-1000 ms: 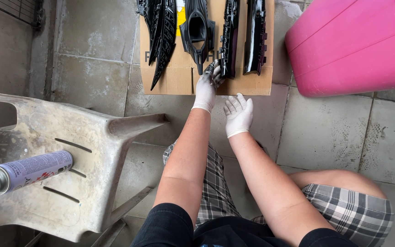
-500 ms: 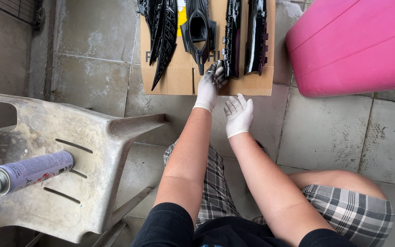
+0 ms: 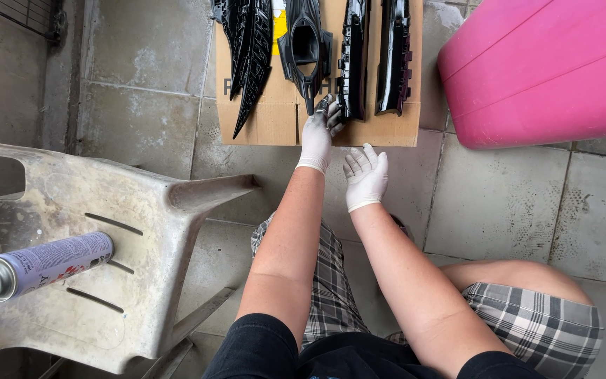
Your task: The person is spray painting various black plastic parts using a white spray can while sitting on the floor.
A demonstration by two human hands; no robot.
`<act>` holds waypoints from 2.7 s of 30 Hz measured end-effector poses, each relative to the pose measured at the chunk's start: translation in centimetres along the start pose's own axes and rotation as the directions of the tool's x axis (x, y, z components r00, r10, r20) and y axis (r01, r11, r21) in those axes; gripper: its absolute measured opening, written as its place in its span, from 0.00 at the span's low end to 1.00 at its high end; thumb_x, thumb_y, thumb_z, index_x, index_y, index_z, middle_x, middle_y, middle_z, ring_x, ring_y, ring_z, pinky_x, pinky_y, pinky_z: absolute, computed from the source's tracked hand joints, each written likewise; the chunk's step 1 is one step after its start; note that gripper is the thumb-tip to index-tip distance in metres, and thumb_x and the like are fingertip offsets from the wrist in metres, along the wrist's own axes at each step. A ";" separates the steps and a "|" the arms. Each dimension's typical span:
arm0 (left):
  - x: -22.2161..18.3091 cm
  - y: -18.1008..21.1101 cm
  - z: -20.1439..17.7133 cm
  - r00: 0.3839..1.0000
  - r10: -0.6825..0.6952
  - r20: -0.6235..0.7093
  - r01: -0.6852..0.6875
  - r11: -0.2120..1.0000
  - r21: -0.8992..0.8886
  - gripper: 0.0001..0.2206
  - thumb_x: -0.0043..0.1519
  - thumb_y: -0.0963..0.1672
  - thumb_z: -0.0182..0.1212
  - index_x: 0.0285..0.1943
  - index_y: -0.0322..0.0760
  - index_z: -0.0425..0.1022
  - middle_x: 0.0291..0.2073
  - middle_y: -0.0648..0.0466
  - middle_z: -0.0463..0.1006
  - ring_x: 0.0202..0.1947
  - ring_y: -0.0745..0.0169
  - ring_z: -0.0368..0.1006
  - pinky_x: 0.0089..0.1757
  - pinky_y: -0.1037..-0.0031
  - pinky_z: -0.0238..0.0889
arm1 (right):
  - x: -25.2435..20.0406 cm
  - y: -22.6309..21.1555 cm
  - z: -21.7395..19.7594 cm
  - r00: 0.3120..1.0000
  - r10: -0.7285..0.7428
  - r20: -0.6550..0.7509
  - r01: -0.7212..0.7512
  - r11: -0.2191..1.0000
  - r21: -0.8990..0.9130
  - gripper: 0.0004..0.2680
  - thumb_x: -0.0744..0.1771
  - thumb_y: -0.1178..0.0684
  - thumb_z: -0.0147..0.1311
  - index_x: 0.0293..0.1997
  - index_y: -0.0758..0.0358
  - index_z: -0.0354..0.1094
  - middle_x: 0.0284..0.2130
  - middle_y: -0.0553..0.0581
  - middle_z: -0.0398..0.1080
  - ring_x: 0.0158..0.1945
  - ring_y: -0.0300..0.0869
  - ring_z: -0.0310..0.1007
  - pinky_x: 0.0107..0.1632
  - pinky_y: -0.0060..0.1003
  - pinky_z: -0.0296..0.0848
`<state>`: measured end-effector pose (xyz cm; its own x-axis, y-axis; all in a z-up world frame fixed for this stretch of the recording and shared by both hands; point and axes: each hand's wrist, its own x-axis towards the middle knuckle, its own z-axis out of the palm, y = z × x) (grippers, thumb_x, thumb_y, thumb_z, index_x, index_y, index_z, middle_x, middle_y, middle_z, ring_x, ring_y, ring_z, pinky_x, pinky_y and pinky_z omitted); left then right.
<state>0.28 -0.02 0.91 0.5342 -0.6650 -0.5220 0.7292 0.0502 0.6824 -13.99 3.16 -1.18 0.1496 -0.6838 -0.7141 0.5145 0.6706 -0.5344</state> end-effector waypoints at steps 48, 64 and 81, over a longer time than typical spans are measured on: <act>-1.1 -0.7 -0.4 0.996 0.026 -0.086 -0.007 0.976 0.219 0.20 0.70 0.54 0.48 0.67 0.48 0.71 0.50 0.58 0.84 0.47 0.65 0.77 0.46 0.71 0.65 | -0.1 0.9 0.4 0.999 0.017 0.040 -0.016 1.000 -0.011 0.23 0.68 0.27 0.41 0.60 0.50 0.70 0.44 0.55 0.76 0.44 0.44 0.78 0.46 0.36 0.77; -12.8 1.3 -4.1 0.965 -0.247 0.088 0.262 0.875 -0.408 0.24 0.74 0.53 0.39 0.73 0.38 0.64 0.66 0.43 0.70 0.67 0.43 0.67 0.61 0.54 0.61 | -12.0 -10.7 10.8 0.920 -0.028 0.391 -0.002 0.997 0.076 0.22 0.67 0.30 0.45 0.56 0.56 0.72 0.45 0.61 0.77 0.44 0.50 0.81 0.48 0.45 0.82; -12.5 -1.8 -7.0 0.976 -0.218 -0.019 0.215 0.973 -0.089 0.17 0.70 0.53 0.53 0.47 0.38 0.79 0.32 0.49 0.84 0.32 0.56 0.83 0.34 0.69 0.78 | -20.1 -17.4 13.7 0.602 0.200 0.773 0.715 0.296 -0.633 0.15 0.71 0.52 0.46 0.66 0.61 0.66 0.56 0.63 0.71 0.61 0.50 0.73 0.63 0.44 0.69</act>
<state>-4.72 13.44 2.65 0.3707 -0.6455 -0.6677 0.8621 -0.0284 0.5060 -14.37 1.31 28.69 0.8459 -0.4994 -0.1871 -0.2753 -0.1084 -0.9552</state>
